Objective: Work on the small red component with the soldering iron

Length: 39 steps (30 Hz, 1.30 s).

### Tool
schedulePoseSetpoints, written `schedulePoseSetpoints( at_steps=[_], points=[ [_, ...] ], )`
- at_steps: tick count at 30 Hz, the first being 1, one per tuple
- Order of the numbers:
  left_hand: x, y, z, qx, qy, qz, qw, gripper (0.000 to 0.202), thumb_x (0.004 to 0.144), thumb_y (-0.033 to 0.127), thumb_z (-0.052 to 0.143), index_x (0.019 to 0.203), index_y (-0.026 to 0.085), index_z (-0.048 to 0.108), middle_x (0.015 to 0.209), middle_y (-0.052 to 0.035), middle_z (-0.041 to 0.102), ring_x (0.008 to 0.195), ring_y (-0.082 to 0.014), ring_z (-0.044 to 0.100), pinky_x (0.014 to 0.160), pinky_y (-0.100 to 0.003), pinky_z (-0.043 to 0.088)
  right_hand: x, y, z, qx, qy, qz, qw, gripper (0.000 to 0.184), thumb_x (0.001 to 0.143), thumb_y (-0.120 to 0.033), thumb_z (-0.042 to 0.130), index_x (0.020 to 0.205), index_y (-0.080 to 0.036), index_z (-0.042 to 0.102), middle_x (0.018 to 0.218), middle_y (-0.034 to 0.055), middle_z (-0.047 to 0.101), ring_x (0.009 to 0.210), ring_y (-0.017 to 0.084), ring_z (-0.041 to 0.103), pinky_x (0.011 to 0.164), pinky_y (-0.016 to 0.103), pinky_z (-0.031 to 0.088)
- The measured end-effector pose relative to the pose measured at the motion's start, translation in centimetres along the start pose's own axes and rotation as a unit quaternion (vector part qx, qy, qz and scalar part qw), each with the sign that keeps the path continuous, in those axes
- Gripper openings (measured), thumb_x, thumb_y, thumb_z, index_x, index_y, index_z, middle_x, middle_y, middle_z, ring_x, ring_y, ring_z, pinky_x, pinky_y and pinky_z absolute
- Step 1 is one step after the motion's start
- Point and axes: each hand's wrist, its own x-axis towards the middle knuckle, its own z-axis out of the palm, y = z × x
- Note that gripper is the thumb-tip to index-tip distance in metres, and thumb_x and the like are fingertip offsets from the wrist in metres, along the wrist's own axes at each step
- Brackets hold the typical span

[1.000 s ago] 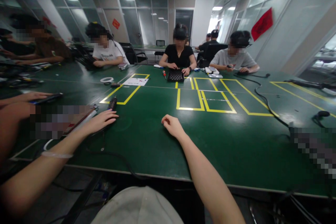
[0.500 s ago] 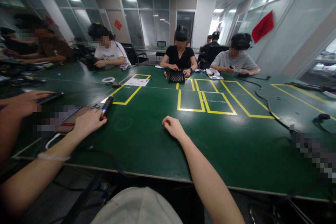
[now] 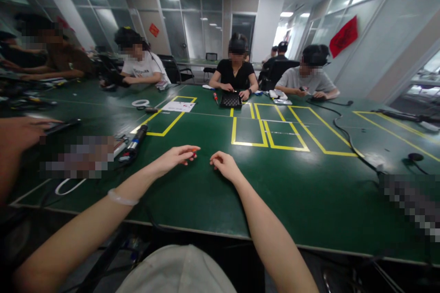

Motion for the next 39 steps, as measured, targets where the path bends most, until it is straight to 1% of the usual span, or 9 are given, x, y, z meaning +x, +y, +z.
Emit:
schedulePoseSetpoints(
  at_steps=[2,4,9,16,22,28,33,36,39],
  points=[
    [0.9,0.3,2.1,-0.002,-0.02,0.022,1.0,0.046,0.08,0.038,0.057,0.122,0.017,0.057,0.101,-0.008,0.066,0.088,-0.0162,0.061,0.067,-0.026,0.047,0.1,-0.1,0.0,0.043,-0.005,0.013,0.999,0.015,0.083,-0.028,0.05,0.089,-0.017,0.058,0.077,0.0016,0.067,0.054,0.009,0.056,0.05,0.02,0.042],
    [1.5,-0.1,3.5,0.005,-0.014,0.036,0.999,0.043,0.08,0.036,0.059,0.117,0.015,0.057,0.098,-0.0081,0.066,0.084,-0.0154,0.061,0.067,-0.027,0.048,0.2,-0.3,0.1,0.084,-0.009,0.021,0.996,0.019,0.085,-0.035,0.051,0.088,-0.017,0.058,0.073,0.0015,0.066,0.052,0.009,0.056,0.047,0.019,0.041],
    [2.1,-1.7,5.1,0.046,0.019,0.079,0.996,0.037,0.08,0.037,0.06,0.108,0.013,0.06,0.096,-0.0084,0.068,0.086,-0.0165,0.063,0.08,-0.031,0.049,0.2,-0.2,0.3,0.147,-0.023,0.062,0.987,0.032,0.085,-0.048,0.053,0.083,-0.016,0.054,0.066,0.0008,0.064,0.049,0.008,0.055,0.044,0.018,0.041],
    [1.6,-1.8,5.2,0.108,0.038,0.117,0.987,0.037,0.085,0.039,0.055,0.111,0.015,0.066,0.104,-0.0088,0.068,0.089,-0.018,0.063,0.082,-0.03,0.048,0.0,-0.3,0.3,0.179,-0.023,0.086,0.98,0.037,0.08,-0.051,0.062,0.08,-0.016,0.052,0.064,0.0006,0.063,0.049,0.008,0.056,0.044,0.018,0.042],
    [1.3,-1.9,5.6,0.097,0.047,0.127,0.986,0.035,0.083,0.036,0.057,0.113,0.017,0.061,0.092,-0.0044,0.066,0.081,-0.0147,0.06,0.072,-0.025,0.047,0.0,-0.4,0.3,0.195,-0.026,0.099,0.975,0.036,0.076,-0.05,0.066,0.082,-0.016,0.052,0.065,0.0004,0.064,0.049,0.009,0.057,0.042,0.018,0.043],
    [1.6,-2.3,5.7,0.08,0.076,0.121,0.986,0.038,0.08,0.039,0.062,0.111,0.017,0.06,0.093,-0.004,0.064,0.08,-0.0141,0.06,0.067,-0.024,0.046,0.0,-0.6,0.3,0.196,-0.006,0.052,0.979,0.029,0.073,-0.039,0.069,0.085,-0.018,0.053,0.067,-0.0024,0.059,0.055,0.01,0.058,0.047,0.02,0.046],
    [2.0,-2.8,5.2,0.078,0.076,0.108,0.988,0.03,0.082,0.039,0.059,0.098,0.015,0.064,0.094,-0.006,0.067,0.084,-0.0165,0.062,0.075,-0.028,0.048,0.2,-0.3,0.3,0.135,-0.007,-0.006,0.991,0.022,0.072,-0.029,0.065,0.085,-0.019,0.05,0.07,-0.0034,0.057,0.055,0.009,0.056,0.049,0.021,0.044],
    [1.9,-2.8,5.1,0.086,0.076,0.117,0.987,0.027,0.082,0.038,0.058,0.095,0.016,0.065,0.094,-0.0058,0.068,0.083,-0.0168,0.062,0.074,-0.028,0.048,0.2,0.0,0.4,0.089,-0.006,-0.036,0.995,0.02,0.072,-0.026,0.063,0.085,-0.02,0.049,0.072,-0.0035,0.056,0.053,0.008,0.052,0.051,0.022,0.043],
    [1.7,-2.5,5.1,0.081,0.08,0.123,0.986,0.026,0.082,0.037,0.058,0.095,0.016,0.064,0.094,-0.0054,0.067,0.082,-0.0162,0.062,0.072,-0.027,0.048,0.3,0.3,0.3,0.06,0.01,-0.042,0.997,0.024,0.072,-0.028,0.063,0.09,-0.02,0.049,0.079,-0.0021,0.058,0.054,0.008,0.052,0.052,0.023,0.044]
  ],
)
